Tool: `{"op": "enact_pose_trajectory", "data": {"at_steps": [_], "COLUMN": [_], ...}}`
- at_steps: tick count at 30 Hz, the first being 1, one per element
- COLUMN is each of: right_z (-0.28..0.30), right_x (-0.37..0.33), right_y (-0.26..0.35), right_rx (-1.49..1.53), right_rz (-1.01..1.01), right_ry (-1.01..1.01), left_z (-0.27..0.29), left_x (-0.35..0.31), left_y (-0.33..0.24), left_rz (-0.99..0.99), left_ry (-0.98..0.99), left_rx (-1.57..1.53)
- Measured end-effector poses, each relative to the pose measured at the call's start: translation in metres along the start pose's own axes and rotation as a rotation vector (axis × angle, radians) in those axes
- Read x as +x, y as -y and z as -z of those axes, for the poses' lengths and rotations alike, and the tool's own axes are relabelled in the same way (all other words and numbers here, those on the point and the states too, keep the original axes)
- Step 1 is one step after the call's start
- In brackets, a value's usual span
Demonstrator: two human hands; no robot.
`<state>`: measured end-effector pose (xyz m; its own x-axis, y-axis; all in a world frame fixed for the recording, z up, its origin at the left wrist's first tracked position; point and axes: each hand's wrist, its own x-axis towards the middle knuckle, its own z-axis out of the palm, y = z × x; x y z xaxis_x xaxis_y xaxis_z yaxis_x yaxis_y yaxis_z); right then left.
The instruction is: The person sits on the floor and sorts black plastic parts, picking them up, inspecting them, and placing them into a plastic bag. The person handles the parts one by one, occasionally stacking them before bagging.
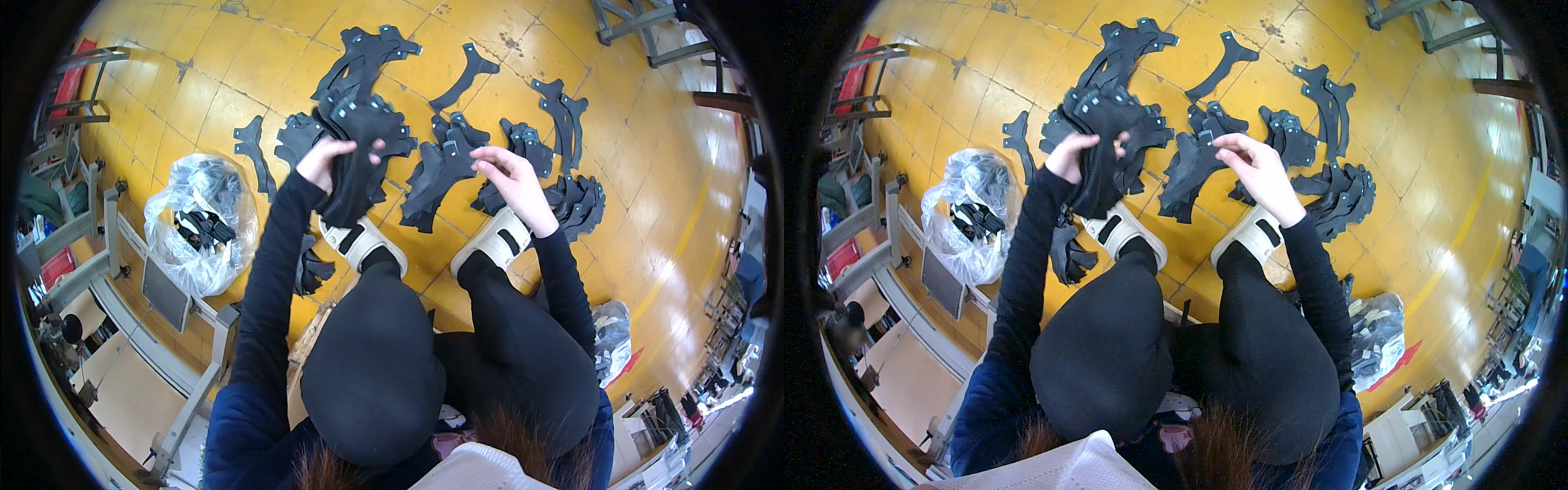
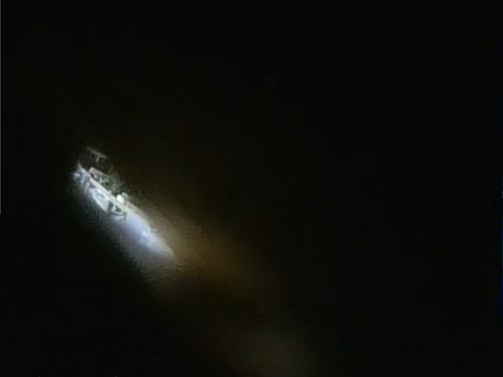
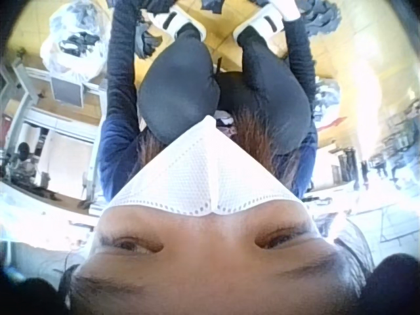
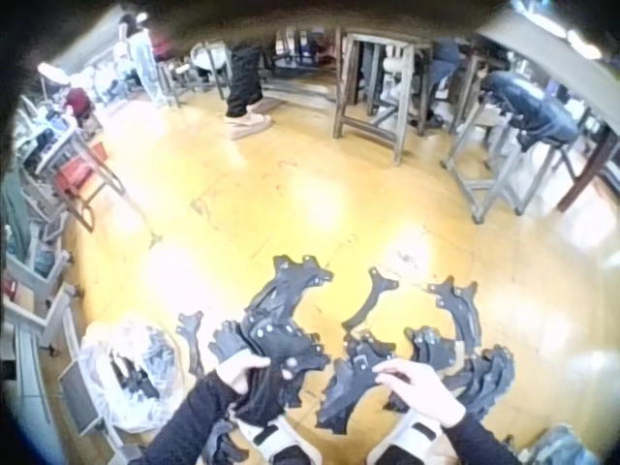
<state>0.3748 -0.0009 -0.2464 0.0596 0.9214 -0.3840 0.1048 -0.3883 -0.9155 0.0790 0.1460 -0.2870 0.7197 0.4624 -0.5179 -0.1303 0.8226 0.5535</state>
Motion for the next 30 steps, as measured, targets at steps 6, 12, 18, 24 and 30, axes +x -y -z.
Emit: {"op": "enact_pose_trajectory", "data": {"at_steps": [6, 12, 18, 24, 30], "right_z": [-0.038, -0.058, -0.061, -0.051, -0.058], "right_x": [0.001, -0.009, -0.004, -0.002, -0.011], "right_y": [0.028, 0.031, 0.015, 0.014, 0.001], "right_rx": [-0.371, -0.676, -0.645, -0.563, -0.454], "right_rz": [0.402, 0.467, 0.583, 0.682, 0.683], "right_ry": [-0.016, -0.144, -0.162, -0.048, 0.267], "left_z": [-0.049, -0.063, -0.062, -0.058, -0.036], "left_x": [-0.019, -0.025, -0.024, -0.018, -0.017], "left_y": [0.044, 0.064, 0.080, 0.085, 0.099], "left_rz": [0.025, -0.037, 0.031, 0.096, -0.026], "left_ry": [0.121, 0.128, 0.104, 0.114, 0.068], "left_rx": [-0.036, 0.011, 0.018, -0.094, 0.175]}}
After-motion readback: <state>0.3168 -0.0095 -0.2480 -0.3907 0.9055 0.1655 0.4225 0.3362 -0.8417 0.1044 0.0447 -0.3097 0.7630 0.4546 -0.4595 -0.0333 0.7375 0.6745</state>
